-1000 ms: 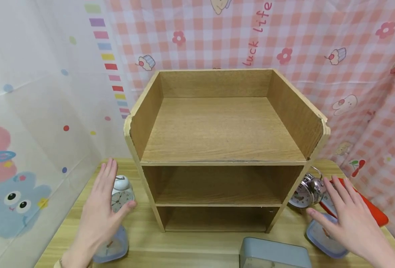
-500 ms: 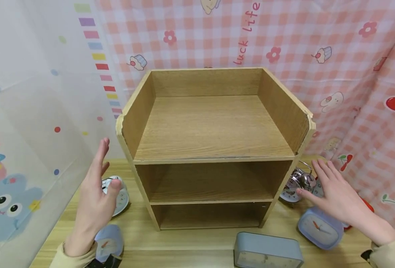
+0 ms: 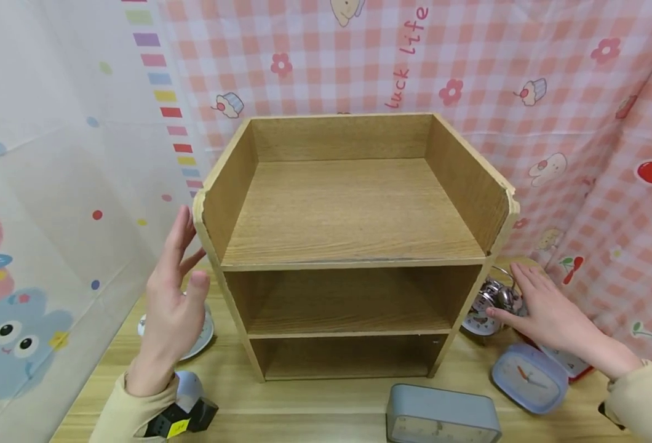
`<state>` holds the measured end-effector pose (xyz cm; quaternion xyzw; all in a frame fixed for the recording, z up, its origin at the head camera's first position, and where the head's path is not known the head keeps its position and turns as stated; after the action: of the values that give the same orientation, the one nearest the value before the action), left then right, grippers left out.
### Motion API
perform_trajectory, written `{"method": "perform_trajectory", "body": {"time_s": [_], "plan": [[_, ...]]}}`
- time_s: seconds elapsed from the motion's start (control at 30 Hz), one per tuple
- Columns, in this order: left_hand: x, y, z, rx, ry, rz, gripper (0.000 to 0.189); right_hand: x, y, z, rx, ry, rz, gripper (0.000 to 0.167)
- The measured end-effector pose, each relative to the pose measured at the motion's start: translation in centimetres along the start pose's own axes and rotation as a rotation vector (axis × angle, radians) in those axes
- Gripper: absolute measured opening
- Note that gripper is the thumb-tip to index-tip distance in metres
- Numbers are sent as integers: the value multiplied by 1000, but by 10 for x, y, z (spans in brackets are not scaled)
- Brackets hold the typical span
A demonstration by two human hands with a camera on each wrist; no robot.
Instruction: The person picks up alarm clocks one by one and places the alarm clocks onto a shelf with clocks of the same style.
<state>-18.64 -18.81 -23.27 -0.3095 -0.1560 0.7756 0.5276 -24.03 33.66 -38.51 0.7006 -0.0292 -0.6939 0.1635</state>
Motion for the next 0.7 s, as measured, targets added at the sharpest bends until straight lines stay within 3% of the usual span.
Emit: {"method": "perform_trajectory", "body": {"time_s": [0.27, 0.7], "plan": [[4, -5, 15, -17, -38, -104, 79, 3, -4, 12, -16, 2, 11, 112], [9, -9, 34, 8, -82, -113, 76, 13, -13, 22, 20, 36, 123, 100]]}}
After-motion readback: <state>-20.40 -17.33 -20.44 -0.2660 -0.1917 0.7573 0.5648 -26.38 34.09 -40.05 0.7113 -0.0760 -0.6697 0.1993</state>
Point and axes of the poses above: each hand's wrist, its own z-axis towards the middle knuckle, its own x-axis out of the palm, y = z × x, the point moved 9 cm from there along z, towards the middle knuckle, and after that the axes turned 3 degrees about y, right-handed, at the moved point
